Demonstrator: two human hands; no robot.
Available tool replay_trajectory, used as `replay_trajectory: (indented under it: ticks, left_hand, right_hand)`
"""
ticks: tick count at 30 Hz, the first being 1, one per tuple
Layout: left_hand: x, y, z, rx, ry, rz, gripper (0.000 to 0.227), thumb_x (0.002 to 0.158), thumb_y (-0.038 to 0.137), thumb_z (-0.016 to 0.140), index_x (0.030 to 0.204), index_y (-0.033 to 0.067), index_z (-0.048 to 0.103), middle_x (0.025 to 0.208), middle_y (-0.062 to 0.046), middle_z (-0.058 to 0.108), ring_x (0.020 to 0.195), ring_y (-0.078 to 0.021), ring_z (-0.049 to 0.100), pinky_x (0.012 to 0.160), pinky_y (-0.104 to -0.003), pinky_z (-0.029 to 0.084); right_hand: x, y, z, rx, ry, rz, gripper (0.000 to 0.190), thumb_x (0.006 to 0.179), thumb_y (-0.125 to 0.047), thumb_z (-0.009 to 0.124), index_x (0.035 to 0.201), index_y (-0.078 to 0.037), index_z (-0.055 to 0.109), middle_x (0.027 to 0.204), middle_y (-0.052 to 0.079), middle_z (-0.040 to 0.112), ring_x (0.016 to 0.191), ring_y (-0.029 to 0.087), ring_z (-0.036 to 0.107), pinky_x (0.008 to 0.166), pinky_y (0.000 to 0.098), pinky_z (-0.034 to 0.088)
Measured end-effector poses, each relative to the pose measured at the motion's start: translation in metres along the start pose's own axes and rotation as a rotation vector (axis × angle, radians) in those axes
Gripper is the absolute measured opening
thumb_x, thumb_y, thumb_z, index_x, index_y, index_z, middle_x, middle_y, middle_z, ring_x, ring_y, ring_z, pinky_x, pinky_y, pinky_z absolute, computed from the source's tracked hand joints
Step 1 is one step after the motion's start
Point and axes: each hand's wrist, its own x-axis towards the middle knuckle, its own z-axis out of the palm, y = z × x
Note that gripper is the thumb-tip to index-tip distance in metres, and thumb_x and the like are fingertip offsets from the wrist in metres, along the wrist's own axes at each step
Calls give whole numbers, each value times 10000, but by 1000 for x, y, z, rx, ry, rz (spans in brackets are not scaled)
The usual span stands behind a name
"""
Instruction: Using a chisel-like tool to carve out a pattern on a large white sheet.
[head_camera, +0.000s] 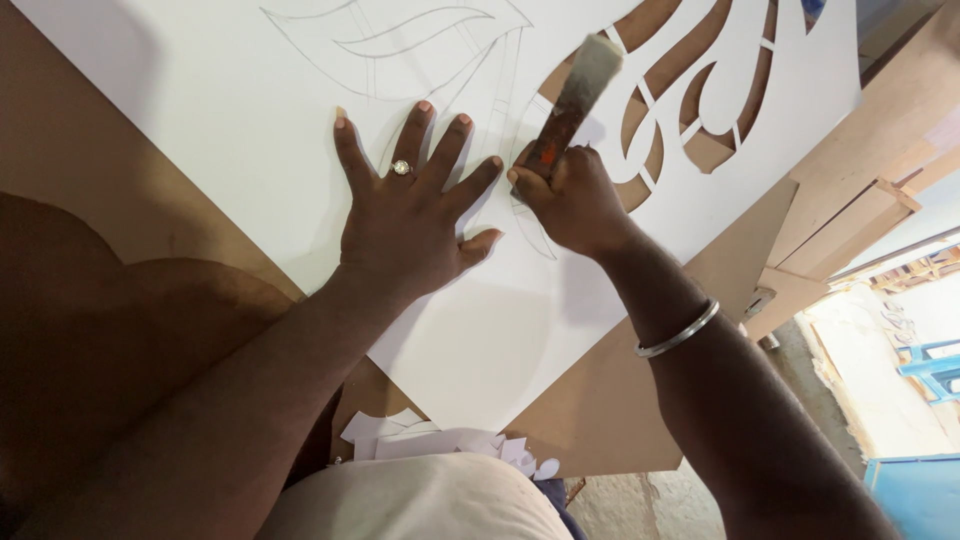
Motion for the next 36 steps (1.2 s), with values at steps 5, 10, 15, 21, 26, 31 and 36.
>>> replay_trajectory:
  ticks: [5, 10, 15, 21, 26, 31, 36]
  left_hand:
    - [3, 2, -6, -21, -21, -22, 693, 826, 589, 776, 1417, 248, 653, 1574, -154, 466, 1501, -423, 359, 1034, -912, 122]
    - [-1, 0, -3, 2, 15, 14, 684, 857, 584, 769, 1431, 231, 652, 1585, -167, 456, 1507, -433, 351, 1045, -910, 130]
    - [0, 2, -2, 30, 33, 36, 677, 873, 578, 760, 1441, 226, 647, 1593, -182, 447, 1515, -443, 333, 1065, -900, 139]
    - [1, 5, -3, 23, 7, 39, 648, 908, 561, 715, 1447, 209, 642, 1599, -194, 440, 1513, -452, 330, 1073, -883, 134]
    - [1, 6, -4, 44, 16, 37, 607, 952, 556, 674, 1443, 201, 642, 1577, -205, 475, 1501, -461, 371, 1095, -865, 142]
    - [-2, 4, -2, 59, 27, 54, 582, 983, 544, 653, 1442, 186, 645, 1568, -214, 486, 1492, -461, 382, 1102, -855, 163]
    - [-4, 3, 0, 63, 42, 63, 562, 1002, 530, 639, 1439, 178, 644, 1569, -213, 491, 1493, -455, 390, 1112, -846, 176]
  right_hand:
    - [-13, 47, 20, 105, 169, -279, 137, 972, -113, 667, 940, 19, 691, 822, 83, 718, 769, 162, 703, 694, 319, 566]
    - [-15, 63, 32, 469, 409, -30, 116, 1007, -125, 651, 1012, -9, 654, 837, 39, 688, 703, 87, 651, 631, 254, 547]
    - [-10, 43, 28, 389, 564, -20, 132, 1015, -124, 651, 974, 0, 668, 749, 41, 677, 624, 86, 638, 580, 249, 524]
    - [-11, 41, 26, 161, 551, -61, 182, 1040, -132, 617, 961, 9, 700, 656, 45, 674, 564, 91, 642, 547, 264, 499]
    - [-12, 36, 22, 421, 446, 23, 204, 1012, -188, 670, 980, 11, 704, 758, 26, 697, 618, 78, 636, 570, 244, 529]
    - [-10, 39, 24, 478, 463, -21, 209, 1021, -198, 679, 989, 8, 697, 803, 21, 701, 655, 77, 642, 596, 242, 536]
    - [-5, 34, 29, 329, 604, -21, 184, 1018, -134, 611, 948, 16, 691, 673, 43, 679, 588, 105, 646, 571, 271, 519]
